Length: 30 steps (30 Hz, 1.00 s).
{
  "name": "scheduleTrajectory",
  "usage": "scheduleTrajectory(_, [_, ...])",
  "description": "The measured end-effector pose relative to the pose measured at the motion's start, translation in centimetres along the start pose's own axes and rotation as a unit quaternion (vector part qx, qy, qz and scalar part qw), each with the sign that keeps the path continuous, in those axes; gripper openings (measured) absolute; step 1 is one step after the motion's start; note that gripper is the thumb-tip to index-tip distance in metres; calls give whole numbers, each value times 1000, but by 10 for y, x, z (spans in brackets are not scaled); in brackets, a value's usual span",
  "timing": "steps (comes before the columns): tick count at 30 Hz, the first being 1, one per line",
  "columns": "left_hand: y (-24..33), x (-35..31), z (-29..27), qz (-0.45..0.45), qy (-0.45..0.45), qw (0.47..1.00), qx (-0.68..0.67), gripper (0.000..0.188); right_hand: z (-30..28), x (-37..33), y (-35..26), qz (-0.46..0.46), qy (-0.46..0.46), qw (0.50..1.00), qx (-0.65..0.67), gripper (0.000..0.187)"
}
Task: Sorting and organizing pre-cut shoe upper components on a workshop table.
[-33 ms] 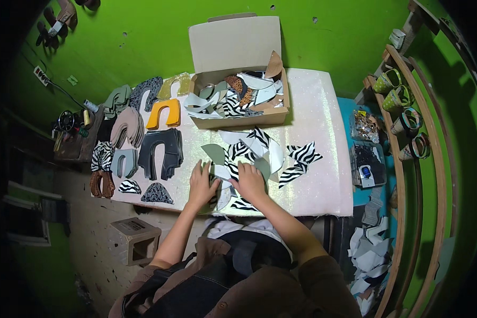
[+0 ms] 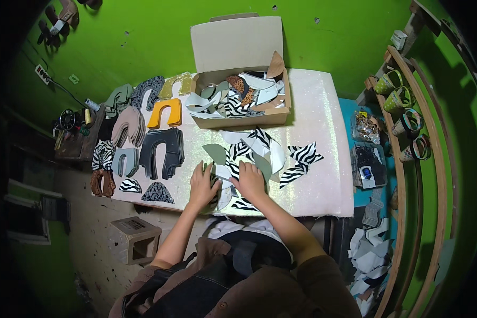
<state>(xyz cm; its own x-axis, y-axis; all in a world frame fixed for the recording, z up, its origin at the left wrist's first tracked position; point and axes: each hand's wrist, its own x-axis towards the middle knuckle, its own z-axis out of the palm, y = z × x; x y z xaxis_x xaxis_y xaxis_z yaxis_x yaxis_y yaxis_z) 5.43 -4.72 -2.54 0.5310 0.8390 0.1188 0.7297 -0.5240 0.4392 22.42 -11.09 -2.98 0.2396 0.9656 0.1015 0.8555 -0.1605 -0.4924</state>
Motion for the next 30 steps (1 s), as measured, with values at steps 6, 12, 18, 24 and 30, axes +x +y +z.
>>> scheduleTrajectory(6, [-21, -14, 1, -21, 33, 997, 59, 43, 18, 19, 14, 36, -39, 989, 137, 36])
scheduleTrajectory(12, [-8, -18, -8, -29, 74, 996, -43, 36, 8, 18, 26, 137, -102, 883, 436, 27])
scheduleTrajectory(18, [19, -12, -9, 4, 49, 980, -191, 41, -14, 17, 28, 120, 13, 864, 489, 25])
scheduleTrajectory(24, [26, -11, -3, -92, -43, 889, -446, 37, -35, 7, 18, 59, -77, 890, 445, 23])
scheduleTrajectory(30, [9, -20, 7, -185, -99, 798, -565, 27, -11, -6, 5, 58, -91, 903, 415, 23])
